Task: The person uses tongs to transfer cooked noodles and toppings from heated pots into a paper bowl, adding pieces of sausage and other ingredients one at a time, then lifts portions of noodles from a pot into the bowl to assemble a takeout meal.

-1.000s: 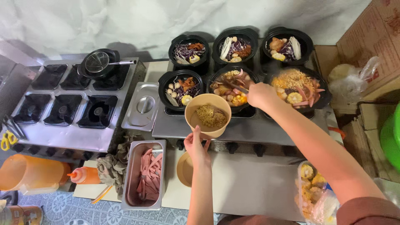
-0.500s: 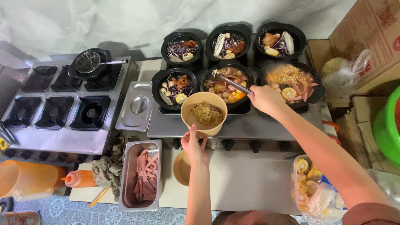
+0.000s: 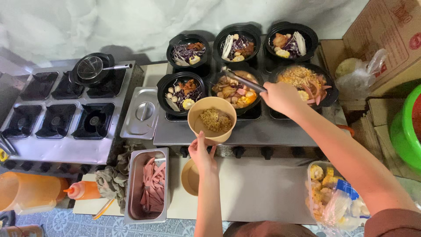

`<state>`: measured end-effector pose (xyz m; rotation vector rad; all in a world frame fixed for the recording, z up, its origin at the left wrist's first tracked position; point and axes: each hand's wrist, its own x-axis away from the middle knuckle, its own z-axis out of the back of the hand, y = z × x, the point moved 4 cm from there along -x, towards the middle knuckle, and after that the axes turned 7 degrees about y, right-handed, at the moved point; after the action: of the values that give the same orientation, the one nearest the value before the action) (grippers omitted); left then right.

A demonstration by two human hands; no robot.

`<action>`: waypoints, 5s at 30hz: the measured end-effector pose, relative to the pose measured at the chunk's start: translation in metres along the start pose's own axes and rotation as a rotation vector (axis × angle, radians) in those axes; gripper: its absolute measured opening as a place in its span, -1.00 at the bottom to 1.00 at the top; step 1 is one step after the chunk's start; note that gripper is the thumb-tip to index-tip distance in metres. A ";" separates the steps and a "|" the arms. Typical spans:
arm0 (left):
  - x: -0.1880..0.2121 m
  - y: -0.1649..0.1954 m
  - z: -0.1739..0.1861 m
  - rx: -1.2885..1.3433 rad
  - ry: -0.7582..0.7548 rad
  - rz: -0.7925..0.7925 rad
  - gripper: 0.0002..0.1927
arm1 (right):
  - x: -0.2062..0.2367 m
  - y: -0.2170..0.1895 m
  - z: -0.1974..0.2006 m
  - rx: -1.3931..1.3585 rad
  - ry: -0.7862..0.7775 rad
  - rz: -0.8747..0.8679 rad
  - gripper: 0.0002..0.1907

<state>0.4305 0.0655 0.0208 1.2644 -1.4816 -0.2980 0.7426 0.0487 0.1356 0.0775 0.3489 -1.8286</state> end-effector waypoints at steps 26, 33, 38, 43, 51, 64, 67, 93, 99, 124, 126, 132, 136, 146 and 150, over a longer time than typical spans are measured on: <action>0.002 0.006 0.012 0.020 0.038 -0.010 -0.44 | -0.057 -0.028 -0.028 0.292 -0.352 -0.002 -0.61; 0.003 0.001 0.010 0.004 0.033 0.001 -0.42 | -0.040 -0.015 -0.019 0.148 -0.386 -0.120 -0.69; 0.004 0.000 0.008 -0.003 0.019 0.001 -0.44 | -0.028 0.009 -0.017 -0.091 -0.367 -0.194 -0.69; 0.005 0.001 0.005 0.004 0.001 0.002 -0.45 | -0.016 0.034 -0.022 -0.309 -0.360 -0.261 -0.67; 0.007 0.006 -0.005 -0.014 0.011 -0.032 -0.45 | -0.001 0.048 -0.004 -0.479 -0.321 -0.339 -0.70; -0.010 0.024 -0.023 -0.062 0.046 -0.117 -0.38 | 0.006 0.040 0.048 -0.720 -0.254 -0.352 -0.76; -0.013 0.027 -0.026 -0.071 0.041 -0.126 -0.38 | 0.006 0.035 0.060 -0.714 -0.228 -0.340 -0.76; -0.008 0.010 -0.019 -0.062 0.032 -0.107 -0.40 | -0.030 0.011 -0.002 0.161 -0.215 -0.089 -0.58; -0.005 0.009 -0.015 -0.050 0.047 -0.099 -0.41 | -0.050 0.025 -0.015 0.238 -0.329 -0.110 -0.48; 0.015 0.027 -0.006 -0.018 0.005 -0.098 -0.48 | -0.037 -0.008 -0.030 0.203 -0.373 -0.133 -0.60; 0.015 0.026 -0.004 -0.013 0.007 -0.099 -0.48 | -0.034 -0.006 -0.034 0.161 -0.398 -0.174 -0.60; 0.010 0.023 0.002 0.013 0.011 -0.096 -0.46 | -0.035 0.008 -0.052 -0.196 -0.438 -0.294 -0.65; 0.008 0.020 0.005 0.004 0.021 -0.096 -0.43 | -0.027 0.026 -0.062 -0.466 -0.461 -0.348 -0.64; 0.019 0.024 0.000 -0.010 0.024 -0.071 -0.41 | 0.000 0.038 -0.062 -0.921 -0.474 -0.514 -0.67; 0.026 0.029 -0.003 -0.045 0.033 -0.061 -0.42 | 0.006 0.039 -0.046 -0.955 -0.471 -0.580 -0.66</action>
<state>0.4218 0.0570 0.0583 1.2740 -1.4027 -0.3474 0.7721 0.0464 0.0828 -1.1945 0.9289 -1.9674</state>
